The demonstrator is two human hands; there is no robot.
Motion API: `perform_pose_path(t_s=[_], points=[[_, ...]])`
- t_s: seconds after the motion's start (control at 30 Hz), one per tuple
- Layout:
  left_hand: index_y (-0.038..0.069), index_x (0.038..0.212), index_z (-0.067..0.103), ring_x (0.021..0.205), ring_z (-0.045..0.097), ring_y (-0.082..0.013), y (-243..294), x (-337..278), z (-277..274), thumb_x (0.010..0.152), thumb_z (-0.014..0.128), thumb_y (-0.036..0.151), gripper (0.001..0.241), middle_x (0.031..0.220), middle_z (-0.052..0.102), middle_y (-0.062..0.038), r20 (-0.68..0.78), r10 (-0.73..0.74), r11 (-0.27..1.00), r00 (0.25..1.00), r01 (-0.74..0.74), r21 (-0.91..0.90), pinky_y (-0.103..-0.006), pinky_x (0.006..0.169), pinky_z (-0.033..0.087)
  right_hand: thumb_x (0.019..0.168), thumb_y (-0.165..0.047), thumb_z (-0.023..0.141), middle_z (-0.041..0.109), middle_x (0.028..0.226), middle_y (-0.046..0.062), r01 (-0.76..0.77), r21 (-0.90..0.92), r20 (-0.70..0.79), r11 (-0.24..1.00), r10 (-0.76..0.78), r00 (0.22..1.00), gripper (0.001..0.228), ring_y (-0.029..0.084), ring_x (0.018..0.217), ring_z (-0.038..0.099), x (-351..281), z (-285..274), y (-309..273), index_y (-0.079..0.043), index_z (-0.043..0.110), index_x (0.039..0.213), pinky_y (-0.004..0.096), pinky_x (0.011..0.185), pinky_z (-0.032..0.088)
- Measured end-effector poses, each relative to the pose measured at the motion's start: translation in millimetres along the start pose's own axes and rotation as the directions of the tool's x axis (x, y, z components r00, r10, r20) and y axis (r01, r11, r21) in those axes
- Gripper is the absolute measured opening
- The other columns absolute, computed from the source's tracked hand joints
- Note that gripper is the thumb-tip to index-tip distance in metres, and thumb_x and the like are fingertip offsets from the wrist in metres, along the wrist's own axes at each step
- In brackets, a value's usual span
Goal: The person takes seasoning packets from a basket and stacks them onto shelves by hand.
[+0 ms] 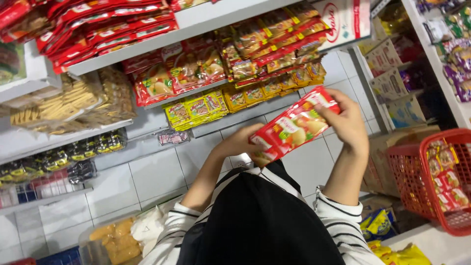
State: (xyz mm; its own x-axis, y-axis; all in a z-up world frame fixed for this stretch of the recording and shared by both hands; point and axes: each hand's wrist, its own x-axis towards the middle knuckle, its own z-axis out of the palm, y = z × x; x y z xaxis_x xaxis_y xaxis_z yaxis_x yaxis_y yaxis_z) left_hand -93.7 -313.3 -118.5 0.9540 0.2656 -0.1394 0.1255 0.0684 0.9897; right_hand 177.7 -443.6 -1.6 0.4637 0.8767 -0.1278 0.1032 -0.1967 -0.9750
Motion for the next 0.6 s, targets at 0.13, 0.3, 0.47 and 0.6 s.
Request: perform_pose_path(t_s=[0.13,0.3,0.47,0.6], points=[[0.001,0.132,0.064,0.112,0.064,-0.0128,2.1,-14.2,-18.0,0.091,0.083,0.008,0.046,0.125,0.069,-0.011,-0.266,0.075,0.982,0.961,-0.117,-0.146,-0.0298,0.101,0.054,0.1,0.0,0.069,0.07,0.124,0.007,0.125,0.157,-0.102,0.98,-0.11,0.989,0.038,0.011,0.107,0.067,20.6,-6.3,4.1,0.004,0.061,0.137,0.026,0.096,0.054],[0.008,0.156,0.03,0.124,0.063,-0.0186,50.8,5.3,-42.4,0.095,0.066,-0.008,0.072,0.138,0.06,-0.014,-0.522,0.135,0.848,0.842,-0.371,-0.379,-0.0329,0.102,0.057,0.11,0.0,0.062,0.068,0.134,0.009,0.326,0.372,-0.176,0.869,-0.279,0.944,0.033,0.013,0.119,0.066,66.3,-0.8,7.9,0.004,0.055,0.142,0.03,0.111,0.052],[0.013,0.162,-0.002,0.134,0.056,-0.0224,107.3,33.3,-59.3,0.098,0.054,-0.012,0.089,0.155,0.042,-0.018,-0.642,0.305,0.854,0.703,-0.5,-0.142,-0.0373,0.107,0.059,0.116,-0.006,0.056,0.063,0.141,0.012,0.424,0.408,-0.2,0.809,-0.374,0.906,0.034,0.015,0.127,0.062,127.5,18.2,-14.5,0.003,0.049,0.147,0.033,0.117,0.049],[0.008,0.166,0.013,0.145,0.053,-0.0281,131.0,58.4,-99.8,0.105,0.049,-0.013,0.074,0.164,0.039,-0.024,-0.73,0.472,0.835,0.495,-0.516,0.19,-0.0413,0.119,0.054,0.119,-0.009,0.05,0.051,0.159,0.01,0.478,0.384,-0.059,0.79,-0.495,0.867,0.047,0.015,0.145,0.052,167.2,25.7,-55.6,-0.001,0.035,0.163,0.029,0.124,0.04]])
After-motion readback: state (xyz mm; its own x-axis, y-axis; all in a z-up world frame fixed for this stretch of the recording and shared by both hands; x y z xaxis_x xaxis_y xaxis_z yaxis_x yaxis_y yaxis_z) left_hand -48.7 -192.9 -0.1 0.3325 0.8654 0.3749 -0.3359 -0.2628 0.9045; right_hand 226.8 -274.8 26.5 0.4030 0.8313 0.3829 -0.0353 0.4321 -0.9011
